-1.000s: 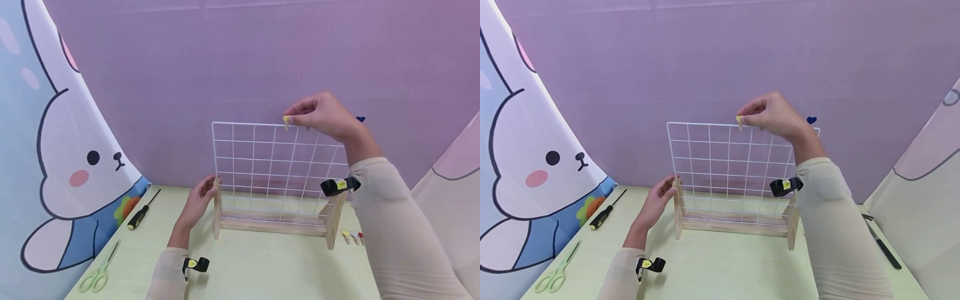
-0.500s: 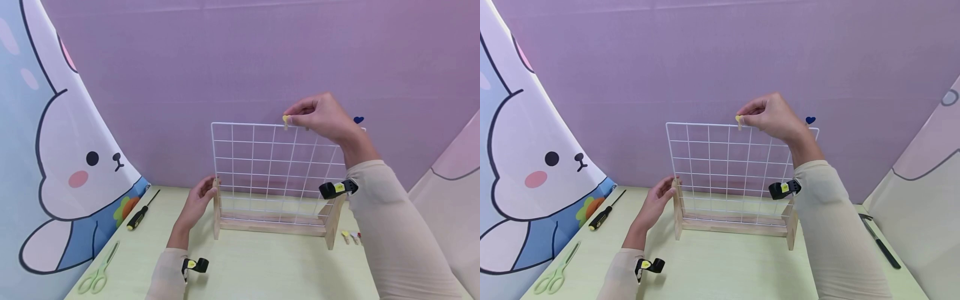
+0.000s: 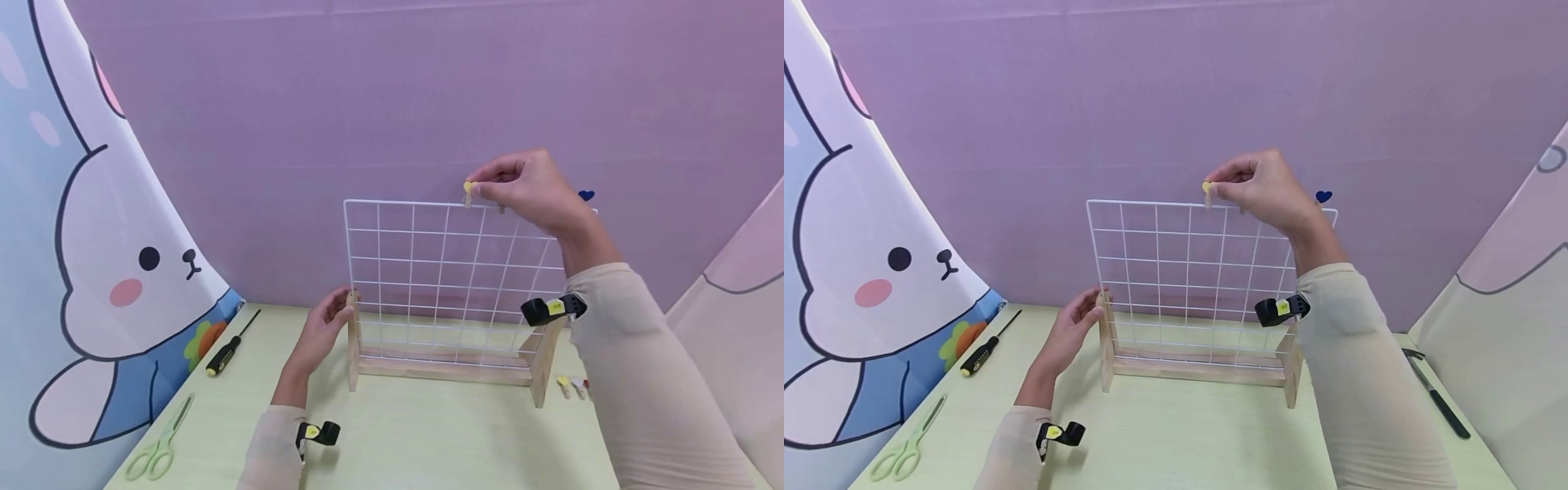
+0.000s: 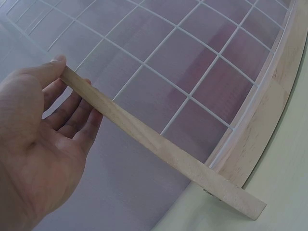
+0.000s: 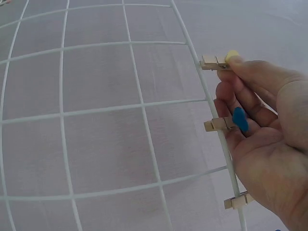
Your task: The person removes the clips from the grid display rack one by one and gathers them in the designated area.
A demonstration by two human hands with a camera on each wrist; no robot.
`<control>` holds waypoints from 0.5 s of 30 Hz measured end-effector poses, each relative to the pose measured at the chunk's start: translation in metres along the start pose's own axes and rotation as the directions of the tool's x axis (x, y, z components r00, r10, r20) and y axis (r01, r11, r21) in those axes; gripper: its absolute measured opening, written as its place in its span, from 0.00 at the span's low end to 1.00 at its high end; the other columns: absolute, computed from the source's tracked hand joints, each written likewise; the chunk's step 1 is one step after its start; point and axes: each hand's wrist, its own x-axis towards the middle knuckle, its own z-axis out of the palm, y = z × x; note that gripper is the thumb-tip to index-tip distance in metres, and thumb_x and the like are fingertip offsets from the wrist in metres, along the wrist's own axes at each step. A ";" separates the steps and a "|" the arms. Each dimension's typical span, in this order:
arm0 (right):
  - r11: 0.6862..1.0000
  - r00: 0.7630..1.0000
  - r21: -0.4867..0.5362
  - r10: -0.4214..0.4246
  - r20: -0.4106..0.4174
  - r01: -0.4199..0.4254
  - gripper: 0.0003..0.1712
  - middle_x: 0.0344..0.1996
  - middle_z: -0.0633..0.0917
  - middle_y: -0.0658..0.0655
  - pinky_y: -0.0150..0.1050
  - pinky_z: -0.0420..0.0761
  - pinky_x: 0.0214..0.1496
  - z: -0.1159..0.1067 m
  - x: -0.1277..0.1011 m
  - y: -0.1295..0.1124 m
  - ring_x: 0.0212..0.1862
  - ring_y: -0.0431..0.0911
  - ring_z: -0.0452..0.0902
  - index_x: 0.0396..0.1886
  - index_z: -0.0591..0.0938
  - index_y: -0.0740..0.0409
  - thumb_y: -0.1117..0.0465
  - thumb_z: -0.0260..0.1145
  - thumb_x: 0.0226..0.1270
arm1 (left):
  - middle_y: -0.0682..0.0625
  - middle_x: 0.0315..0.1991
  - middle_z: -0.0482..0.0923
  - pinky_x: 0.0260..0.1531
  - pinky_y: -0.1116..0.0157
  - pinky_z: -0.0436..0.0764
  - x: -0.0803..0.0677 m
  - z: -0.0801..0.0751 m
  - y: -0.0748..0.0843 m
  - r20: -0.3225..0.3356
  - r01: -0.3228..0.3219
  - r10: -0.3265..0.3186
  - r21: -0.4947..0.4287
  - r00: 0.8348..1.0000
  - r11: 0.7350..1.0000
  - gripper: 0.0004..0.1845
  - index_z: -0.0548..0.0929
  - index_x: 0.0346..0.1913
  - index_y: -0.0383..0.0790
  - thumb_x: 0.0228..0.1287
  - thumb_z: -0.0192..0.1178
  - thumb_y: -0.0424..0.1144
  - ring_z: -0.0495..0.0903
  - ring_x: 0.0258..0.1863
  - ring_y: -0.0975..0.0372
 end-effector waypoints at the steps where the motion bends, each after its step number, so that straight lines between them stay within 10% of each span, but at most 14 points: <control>1: 1.000 1.000 0.007 0.004 0.000 -0.004 0.12 0.38 0.92 0.48 0.33 0.81 0.32 -0.001 0.000 0.000 0.35 0.43 0.82 0.48 0.90 0.54 0.54 0.73 0.69 | 0.37 0.68 0.76 0.58 0.76 0.79 0.000 0.000 0.000 -0.003 0.001 -0.001 0.000 1.000 1.000 0.25 0.72 0.72 0.41 0.77 0.59 0.43 0.78 0.61 0.64; 9: 0.994 1.000 0.105 -0.025 -0.011 0.026 0.13 0.36 0.92 0.48 0.33 0.80 0.31 -0.004 -0.001 -0.003 0.34 0.42 0.82 0.48 0.90 0.55 0.57 0.74 0.67 | 0.31 0.70 0.72 0.59 0.77 0.78 0.001 0.003 -0.001 0.016 -0.008 0.008 -0.019 1.000 1.000 0.27 0.70 0.74 0.36 0.78 0.58 0.42 0.73 0.68 0.44; 15: 0.985 0.994 0.142 -0.091 -0.055 0.098 0.15 0.33 0.93 0.46 0.31 0.82 0.35 -0.012 -0.006 -0.005 0.36 0.40 0.84 0.50 0.90 0.58 0.57 0.75 0.67 | 0.33 0.69 0.74 0.59 0.77 0.78 0.003 0.003 -0.002 0.010 -0.010 0.010 -0.005 1.000 1.000 0.27 0.70 0.74 0.36 0.78 0.58 0.43 0.74 0.67 0.49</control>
